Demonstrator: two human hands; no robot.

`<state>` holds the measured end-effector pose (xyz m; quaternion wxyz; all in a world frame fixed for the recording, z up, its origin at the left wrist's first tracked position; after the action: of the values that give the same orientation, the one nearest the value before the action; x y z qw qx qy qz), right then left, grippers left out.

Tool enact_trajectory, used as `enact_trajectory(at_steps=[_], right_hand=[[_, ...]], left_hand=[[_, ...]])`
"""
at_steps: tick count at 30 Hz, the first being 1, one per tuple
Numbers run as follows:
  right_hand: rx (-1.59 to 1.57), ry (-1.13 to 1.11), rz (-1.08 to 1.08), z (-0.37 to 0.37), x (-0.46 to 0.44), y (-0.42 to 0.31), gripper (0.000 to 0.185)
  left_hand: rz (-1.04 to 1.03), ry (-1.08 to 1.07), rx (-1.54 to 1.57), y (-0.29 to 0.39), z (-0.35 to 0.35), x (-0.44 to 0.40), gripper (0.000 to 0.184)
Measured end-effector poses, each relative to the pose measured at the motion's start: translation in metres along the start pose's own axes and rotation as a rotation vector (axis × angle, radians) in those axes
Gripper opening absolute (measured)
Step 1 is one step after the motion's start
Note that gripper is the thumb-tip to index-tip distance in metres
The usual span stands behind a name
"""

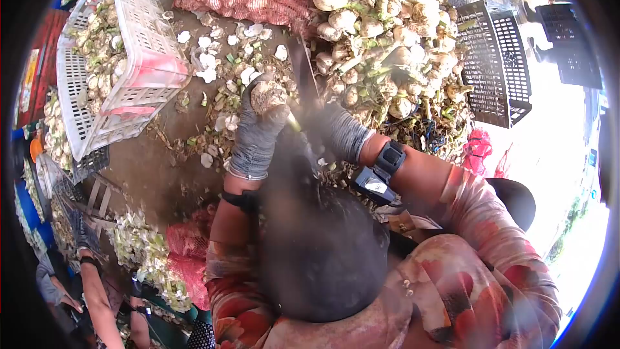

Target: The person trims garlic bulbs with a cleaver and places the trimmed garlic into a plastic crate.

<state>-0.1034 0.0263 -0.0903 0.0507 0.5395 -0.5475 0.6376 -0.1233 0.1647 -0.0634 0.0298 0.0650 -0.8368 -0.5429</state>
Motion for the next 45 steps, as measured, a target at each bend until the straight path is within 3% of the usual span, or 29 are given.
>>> enact_trajectory(at_steps=[1,3,4,5,6,9,11,14,17,18,21,24,27,28,29,30,31,34,37,40,45], right_hand=[[0.469,0.170,0.192,0.009,0.004,-0.004,0.036],[0.298,0.411,0.382,0.035,0.016,-0.004,0.042],[0.567,0.512,0.284,0.037,0.040,-0.024,0.038],[0.712,0.490,0.268,0.033,0.061,-0.043,0.030],[0.816,0.485,0.345,0.030,0.071,-0.050,0.027],[0.981,0.458,0.402,0.025,0.090,-0.063,0.023],[1.045,0.430,0.389,0.020,0.090,-0.061,0.021],[1.089,0.445,0.446,0.018,0.091,-0.057,0.017],[1.002,0.409,0.436,0.018,0.093,-0.056,0.015],[1.019,0.413,0.421,0.017,0.096,-0.057,0.014],[1.073,0.374,0.309,0.020,0.076,-0.038,0.015],[1.099,0.397,0.310,0.027,0.070,-0.030,0.019],[1.133,0.441,0.374,0.038,0.059,-0.014,0.020],[1.101,0.465,0.175,0.051,0.051,-0.008,0.019],[1.061,0.485,-0.025,0.065,0.043,0.002,0.019],[1.000,0.588,-0.022,0.091,0.037,0.013,0.018],[0.927,0.683,-0.022,0.105,0.046,0.012,0.018],[0.955,0.634,0.147,0.079,0.070,0.010,0.018],[0.963,0.501,0.497,0.029,0.109,-0.028,0.023],[0.989,0.421,0.424,0.023,0.107,-0.031,0.025],[0.970,0.366,0.328,0.027,0.099,-0.017,0.023]], left_hand=[[-0.001,0.009,-0.007,-0.001,0.001,0.000,0.058],[0.066,-0.054,-0.034,-0.001,0.003,-0.001,0.053],[0.143,-0.112,-0.061,-0.004,0.003,0.004,0.048],[0.154,-0.118,-0.057,-0.017,0.012,0.009,0.048],[0.112,-0.232,-0.390,-0.038,0.026,0.011,0.045],[0.283,-0.181,-0.349,-0.039,0.027,0.024,0.041],[-0.410,-0.543,-1.153,-0.034,0.026,0.029,0.039],[-0.399,-0.644,-1.138,0.007,-0.007,0.021,0.039],[-0.355,-0.785,-1.147,-0.038,0.017,0.037,0.054],[-0.518,-0.710,-1.204,-0.048,0.025,0.040,0.055],[-0.699,-0.633,-1.284,-0.044,0.035,0.051,0.057],[-0.453,-0.649,-1.253,-0.053,0.048,0.058,0.058],[-0.356,-0.670,-1.051,-0.012,-0.001,0.050,0.049],[-0.240,-0.739,-1.090,-0.018,-0.009,0.042,0.045],[-0.024,-0.544,-0.883,0.003,-0.025,0.039,0.035],[0.139,-0.302,-0.663,0.025,-0.040,0.038,0.026],[0.140,-0.303,-0.672,0.025,-0.041,0.038,0.026],[0.062,-0.158,-0.612,0.029,-0.035,0.032,0.035],[-0.083,-0.291,-0.787,-0.013,0.008,0.039,0.036],[-0.353,-0.457,-1.152,-0.021,0.022,0.057,0.038],[-0.470,-0.596,-1.304,-0.029,0.027,0.066,0.041]])
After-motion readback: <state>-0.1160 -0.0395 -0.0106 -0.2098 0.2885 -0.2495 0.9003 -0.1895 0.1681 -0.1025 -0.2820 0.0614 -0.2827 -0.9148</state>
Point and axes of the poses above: each hand's wrist, its own x-axis away from the middle knuckle, its own z-axis out of the back of the hand, y = z × x, the point moved 6 cm from there along -x, towards the middle knuckle, and after that the axes turned 15 degrees about -z, right-handed, at the moved point
